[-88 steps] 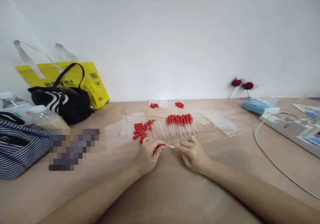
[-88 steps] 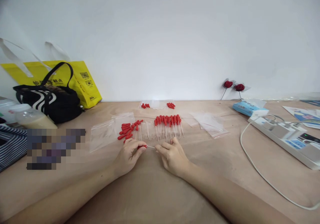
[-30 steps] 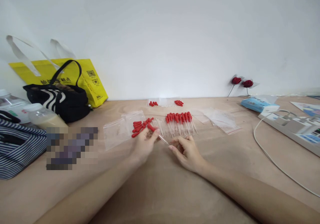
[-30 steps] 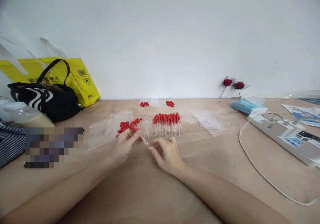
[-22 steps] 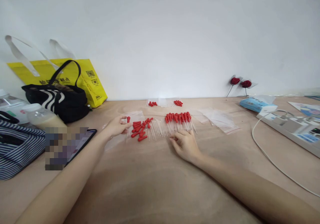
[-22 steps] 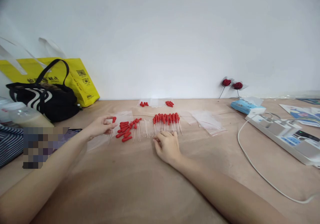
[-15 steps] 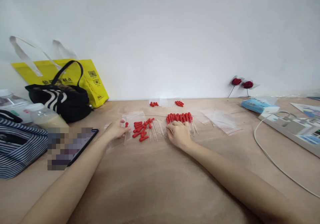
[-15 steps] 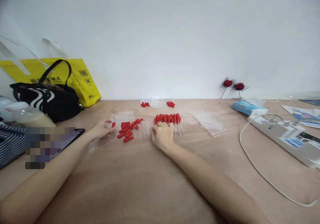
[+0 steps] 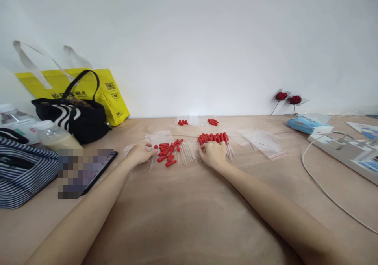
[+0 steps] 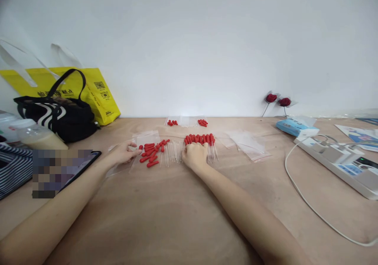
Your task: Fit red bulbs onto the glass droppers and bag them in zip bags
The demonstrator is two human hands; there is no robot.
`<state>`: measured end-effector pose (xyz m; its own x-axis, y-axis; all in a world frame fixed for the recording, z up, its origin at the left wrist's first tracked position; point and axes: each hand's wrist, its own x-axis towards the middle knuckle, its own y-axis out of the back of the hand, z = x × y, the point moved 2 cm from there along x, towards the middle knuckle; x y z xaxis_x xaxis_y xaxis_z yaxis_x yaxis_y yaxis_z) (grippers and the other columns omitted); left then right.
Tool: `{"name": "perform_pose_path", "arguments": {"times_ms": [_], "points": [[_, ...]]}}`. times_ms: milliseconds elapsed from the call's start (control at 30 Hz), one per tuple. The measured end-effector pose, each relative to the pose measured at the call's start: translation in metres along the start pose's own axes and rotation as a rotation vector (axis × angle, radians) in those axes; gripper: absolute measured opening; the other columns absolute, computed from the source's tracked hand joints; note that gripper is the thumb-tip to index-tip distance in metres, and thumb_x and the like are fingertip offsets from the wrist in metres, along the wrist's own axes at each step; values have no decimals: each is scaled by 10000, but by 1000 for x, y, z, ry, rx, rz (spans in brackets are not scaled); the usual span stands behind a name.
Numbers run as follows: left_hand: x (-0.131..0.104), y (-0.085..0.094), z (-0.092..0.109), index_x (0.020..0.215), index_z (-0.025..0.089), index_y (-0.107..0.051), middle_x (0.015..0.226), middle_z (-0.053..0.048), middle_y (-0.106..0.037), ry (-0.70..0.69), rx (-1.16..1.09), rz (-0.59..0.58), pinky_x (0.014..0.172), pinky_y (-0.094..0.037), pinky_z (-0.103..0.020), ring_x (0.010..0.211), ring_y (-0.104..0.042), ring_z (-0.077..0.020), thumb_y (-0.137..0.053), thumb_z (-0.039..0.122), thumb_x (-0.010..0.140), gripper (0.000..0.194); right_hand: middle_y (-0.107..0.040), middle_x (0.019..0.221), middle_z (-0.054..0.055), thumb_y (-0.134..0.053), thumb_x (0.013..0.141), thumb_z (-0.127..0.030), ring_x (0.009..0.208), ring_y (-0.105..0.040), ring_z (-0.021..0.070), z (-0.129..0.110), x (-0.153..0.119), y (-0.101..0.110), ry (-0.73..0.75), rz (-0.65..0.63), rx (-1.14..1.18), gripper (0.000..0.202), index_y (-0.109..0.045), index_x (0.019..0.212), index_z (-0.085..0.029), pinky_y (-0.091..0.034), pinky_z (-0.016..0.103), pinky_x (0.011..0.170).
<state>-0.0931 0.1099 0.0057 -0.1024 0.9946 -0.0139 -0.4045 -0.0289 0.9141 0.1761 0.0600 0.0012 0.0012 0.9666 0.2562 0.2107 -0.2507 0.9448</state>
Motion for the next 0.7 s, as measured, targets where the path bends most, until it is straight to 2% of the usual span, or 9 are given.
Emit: {"name": "perform_pose_path", "arguments": {"times_ms": [100, 333, 467, 567, 700], "points": [[-1, 1, 2, 936, 170, -551, 494, 25, -579, -15, 26, 20, 437, -329, -219, 445, -532, -141, -565, 456, 669, 391, -660, 848, 116, -449, 765, -352, 827, -562, 232, -5, 2, 1, -32, -25, -10, 291, -670, 781, -164, -230, 372, 751], [-11, 12, 16, 875, 181, -584, 637, -14, -631, -54, 119, 94, 501, -348, -241, 590, -576, -180, -539, 400, 695, 287, -658, 801, 149, -465, 734, -305, 778, -584, 244, -12, 9, 4, -97, -91, -13, 267, -658, 760, -123, -246, 401, 763], [-20, 11, 39, 853, 197, -597, 801, -28, -634, -182, 145, 151, 602, -377, -249, 745, -571, -186, -494, 368, 735, 232, -658, 799, 155, -450, 750, -308, 772, -589, 250, -14, 10, 3, -104, -110, 2, 275, -654, 751, -124, -253, 409, 762], [-27, 1, 63, 761, 209, -619, 827, -34, -616, -299, 165, 163, 670, -381, -267, 792, -550, -196, -516, 469, 706, 285, -655, 817, 159, -433, 763, -293, 782, -587, 253, -15, 8, 4, -92, -104, 12, 278, -647, 755, -117, -262, 404, 755], [-33, -16, 88, 657, 208, -619, 817, -69, -596, -385, 307, 271, 731, -361, -354, 863, -514, -260, -523, 589, 651, 394, -647, 878, 144, -401, 792, -297, 866, -564, 258, -11, 0, 11, -54, -75, 30, 287, -632, 795, -127, -274, 381, 747]]}}
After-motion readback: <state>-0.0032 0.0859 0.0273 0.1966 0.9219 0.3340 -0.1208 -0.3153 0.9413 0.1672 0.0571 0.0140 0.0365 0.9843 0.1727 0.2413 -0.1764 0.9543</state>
